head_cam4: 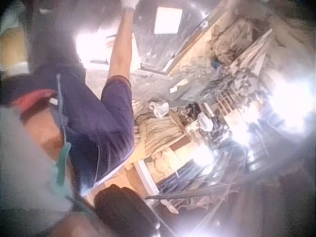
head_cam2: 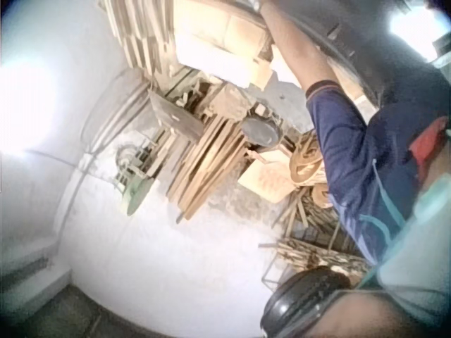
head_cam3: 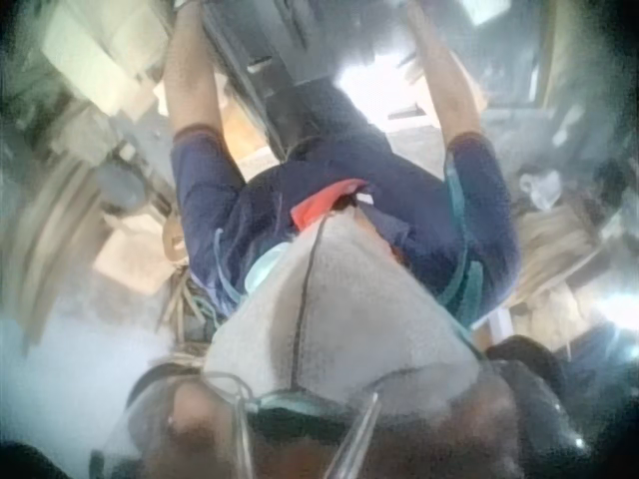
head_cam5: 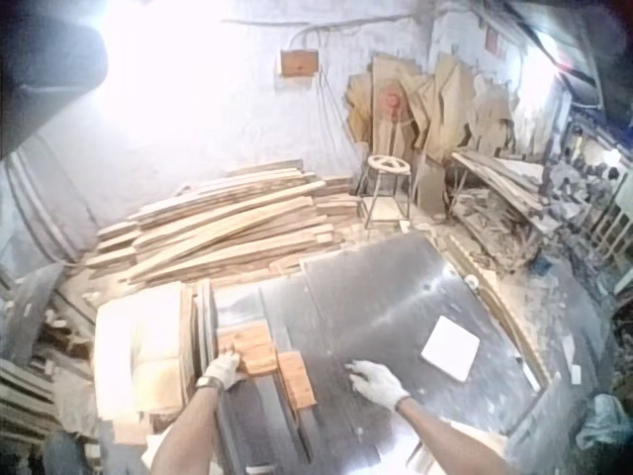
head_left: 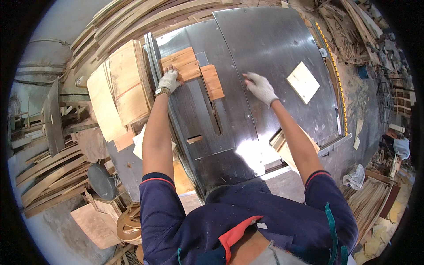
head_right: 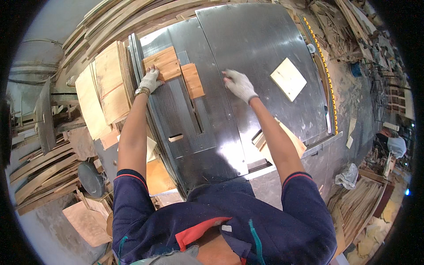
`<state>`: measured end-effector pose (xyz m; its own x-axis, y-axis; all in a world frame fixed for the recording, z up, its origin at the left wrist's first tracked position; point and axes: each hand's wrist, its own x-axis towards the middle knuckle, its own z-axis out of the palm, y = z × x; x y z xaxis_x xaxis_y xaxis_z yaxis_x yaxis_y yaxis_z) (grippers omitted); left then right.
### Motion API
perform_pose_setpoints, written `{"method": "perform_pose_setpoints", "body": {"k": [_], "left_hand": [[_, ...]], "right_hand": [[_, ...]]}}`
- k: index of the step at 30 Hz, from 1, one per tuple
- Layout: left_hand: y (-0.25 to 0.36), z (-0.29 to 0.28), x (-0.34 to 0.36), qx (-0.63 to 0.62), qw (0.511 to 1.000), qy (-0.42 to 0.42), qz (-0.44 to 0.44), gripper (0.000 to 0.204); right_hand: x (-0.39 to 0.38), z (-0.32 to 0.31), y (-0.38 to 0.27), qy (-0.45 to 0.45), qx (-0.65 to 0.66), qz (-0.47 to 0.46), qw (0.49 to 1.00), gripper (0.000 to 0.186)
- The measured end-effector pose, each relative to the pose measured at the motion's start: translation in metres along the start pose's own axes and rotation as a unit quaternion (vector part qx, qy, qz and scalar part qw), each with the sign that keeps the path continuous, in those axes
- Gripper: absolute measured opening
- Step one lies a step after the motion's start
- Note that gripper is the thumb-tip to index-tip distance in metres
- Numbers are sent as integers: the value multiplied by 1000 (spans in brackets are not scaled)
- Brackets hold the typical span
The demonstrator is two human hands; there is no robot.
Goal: The person uses a table saw to cut multiple small wooden pieces. They feed each piece through the saw blade, collect the cut pieces, and stack them on the table. The person wears gloves and handles the wood carefully during the cutting process.
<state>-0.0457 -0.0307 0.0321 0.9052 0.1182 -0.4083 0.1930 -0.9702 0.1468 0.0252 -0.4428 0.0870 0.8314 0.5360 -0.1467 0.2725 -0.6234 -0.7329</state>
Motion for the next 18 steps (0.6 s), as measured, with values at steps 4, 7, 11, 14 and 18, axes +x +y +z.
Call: {"method": "perform_pose_setpoints", "body": {"k": [4,7,11,14,18], "left_hand": [[-18,-4,20,-10,1000,20,4,88],[-24,-14,37,-3,999,35,13,87],[-35,-21,55,34,996,81,28,83],[-54,-14,66,105,978,172,54,81],[-43,-36,82,149,968,197,52,76]], "right_hand": [[85,24,-33,-81,-33,-49,995,35],[128,55,-38,-67,-120,-104,985,33],[126,65,-41,-116,-202,-121,965,30],[89,51,-24,-115,-200,-130,964,32],[-1,21,11,-73,-181,-24,980,47]]}}
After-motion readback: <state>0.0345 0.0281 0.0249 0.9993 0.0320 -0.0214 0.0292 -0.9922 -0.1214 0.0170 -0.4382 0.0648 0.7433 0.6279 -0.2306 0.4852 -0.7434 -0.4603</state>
